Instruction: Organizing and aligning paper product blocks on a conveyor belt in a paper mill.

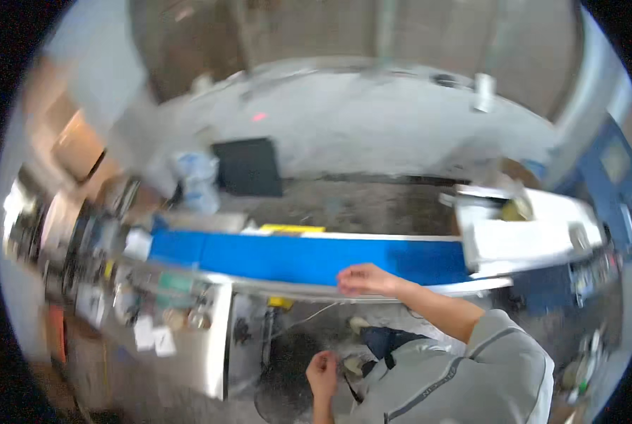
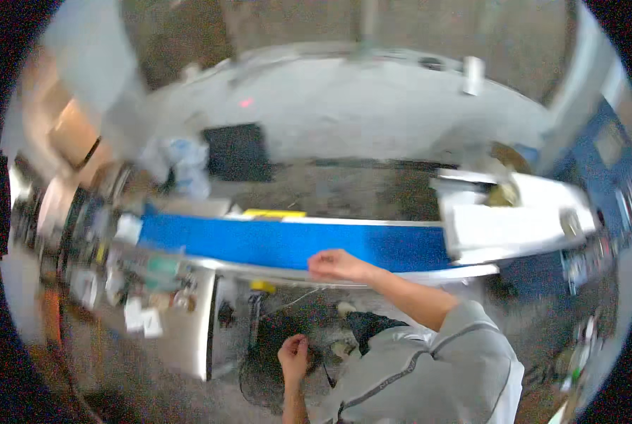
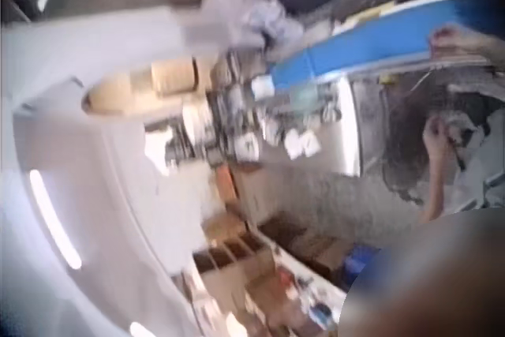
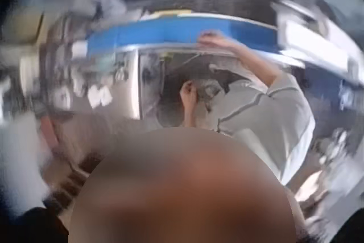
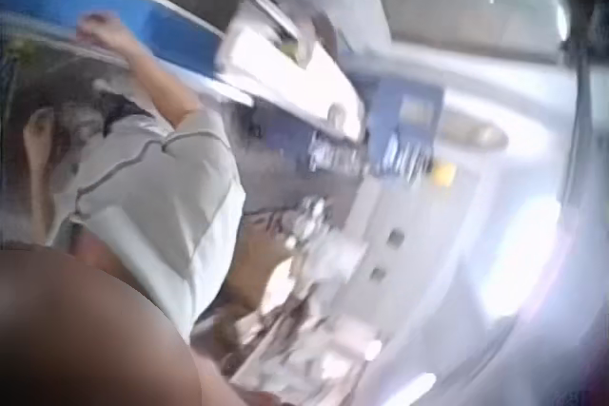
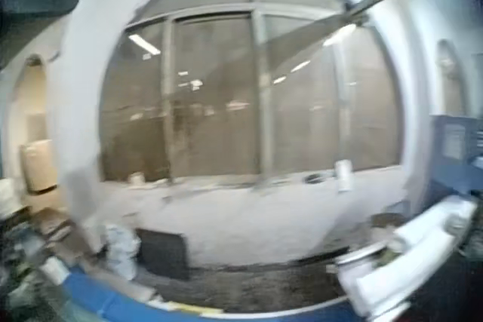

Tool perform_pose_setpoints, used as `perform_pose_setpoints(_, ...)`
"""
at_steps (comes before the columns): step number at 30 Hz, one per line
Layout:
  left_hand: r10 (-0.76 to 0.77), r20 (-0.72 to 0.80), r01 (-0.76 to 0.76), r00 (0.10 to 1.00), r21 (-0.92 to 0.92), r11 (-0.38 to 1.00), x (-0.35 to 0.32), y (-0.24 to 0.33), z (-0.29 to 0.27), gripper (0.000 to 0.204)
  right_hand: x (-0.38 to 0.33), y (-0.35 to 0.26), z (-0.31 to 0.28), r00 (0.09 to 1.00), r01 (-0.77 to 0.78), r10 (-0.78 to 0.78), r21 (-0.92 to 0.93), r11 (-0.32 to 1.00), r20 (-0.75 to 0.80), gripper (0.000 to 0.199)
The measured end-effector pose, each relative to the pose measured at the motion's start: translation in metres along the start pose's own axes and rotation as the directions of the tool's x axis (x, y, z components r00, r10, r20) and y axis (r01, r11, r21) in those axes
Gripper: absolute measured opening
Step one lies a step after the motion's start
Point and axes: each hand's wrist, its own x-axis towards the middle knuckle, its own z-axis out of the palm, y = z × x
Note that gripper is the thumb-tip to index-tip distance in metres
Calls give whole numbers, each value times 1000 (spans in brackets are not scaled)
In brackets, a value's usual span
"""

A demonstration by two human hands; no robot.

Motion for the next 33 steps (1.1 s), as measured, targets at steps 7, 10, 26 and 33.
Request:
perform_pose_setpoints(7, 109, 466, -99, 878, -45, 994, 8, 48, 161, 38, -282, 28, -147, 797, 81, -55, 17, 997, -602, 42)
perform_pose_setpoints(10, 9, 579, 13, 815, -34, 999, 6, 67, 234, 53, -382, 45, -192, 620, 93, -59, -1, 996, -782, 46)
perform_pose_setpoints(26, -258, 728, 334, 635, 42, 942, 53, 83, 505, 59, -690, 72, -614, 139, -318, -130, -169, 933, -982, 76)
perform_pose_setpoints(33, -320, 688, 344, 651, 109, 933, 69, 85, 486, 54, -663, 76, -605, 339, -396, 118, -27, 918, -933, 84)
